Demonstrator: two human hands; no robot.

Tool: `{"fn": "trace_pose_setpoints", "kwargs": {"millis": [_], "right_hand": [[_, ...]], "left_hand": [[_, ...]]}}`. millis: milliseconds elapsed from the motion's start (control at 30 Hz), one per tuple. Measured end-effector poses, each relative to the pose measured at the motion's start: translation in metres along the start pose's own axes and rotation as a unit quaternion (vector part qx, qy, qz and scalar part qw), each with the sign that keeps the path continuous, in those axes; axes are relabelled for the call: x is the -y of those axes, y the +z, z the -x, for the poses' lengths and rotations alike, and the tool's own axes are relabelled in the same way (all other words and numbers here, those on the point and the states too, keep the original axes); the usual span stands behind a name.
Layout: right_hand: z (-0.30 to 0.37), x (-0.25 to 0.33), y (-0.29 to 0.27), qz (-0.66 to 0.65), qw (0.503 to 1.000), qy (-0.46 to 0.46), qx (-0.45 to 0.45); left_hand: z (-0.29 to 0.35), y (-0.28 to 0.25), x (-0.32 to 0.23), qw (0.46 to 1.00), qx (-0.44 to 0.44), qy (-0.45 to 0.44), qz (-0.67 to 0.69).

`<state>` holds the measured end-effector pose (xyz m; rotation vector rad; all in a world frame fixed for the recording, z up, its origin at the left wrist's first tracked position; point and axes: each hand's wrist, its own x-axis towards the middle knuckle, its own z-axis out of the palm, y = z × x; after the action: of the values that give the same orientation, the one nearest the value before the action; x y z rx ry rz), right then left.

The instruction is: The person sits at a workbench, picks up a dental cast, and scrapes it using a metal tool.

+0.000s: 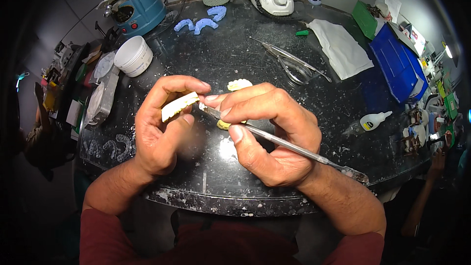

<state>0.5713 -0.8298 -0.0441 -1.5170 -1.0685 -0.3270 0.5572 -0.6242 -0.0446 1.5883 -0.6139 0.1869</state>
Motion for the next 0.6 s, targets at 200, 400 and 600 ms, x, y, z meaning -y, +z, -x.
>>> {"fn": "trace_pose_setpoints", "kwargs": {"millis": [200,400,600], "right_hand": [[0.001,-0.0013,0.0004,0.007,1.0,-0.001,-0.004],[-0.0003,-0.0043,0.0055,-0.007,0.996,-0.014,-0.09],[0.0009,-0.005,0.0064,-0.029,0.994,0.006,-0.105]], "left_hand": [[-0.0017,-0.003,-0.0003,0.985,0.009,-0.12,0.125],[-0.0041,-0.0017,0.0022,0.977,0.023,-0.133,0.167],[-0.0047,0.0007,0.0072,0.965,0.009,-0.138,0.225]]}}
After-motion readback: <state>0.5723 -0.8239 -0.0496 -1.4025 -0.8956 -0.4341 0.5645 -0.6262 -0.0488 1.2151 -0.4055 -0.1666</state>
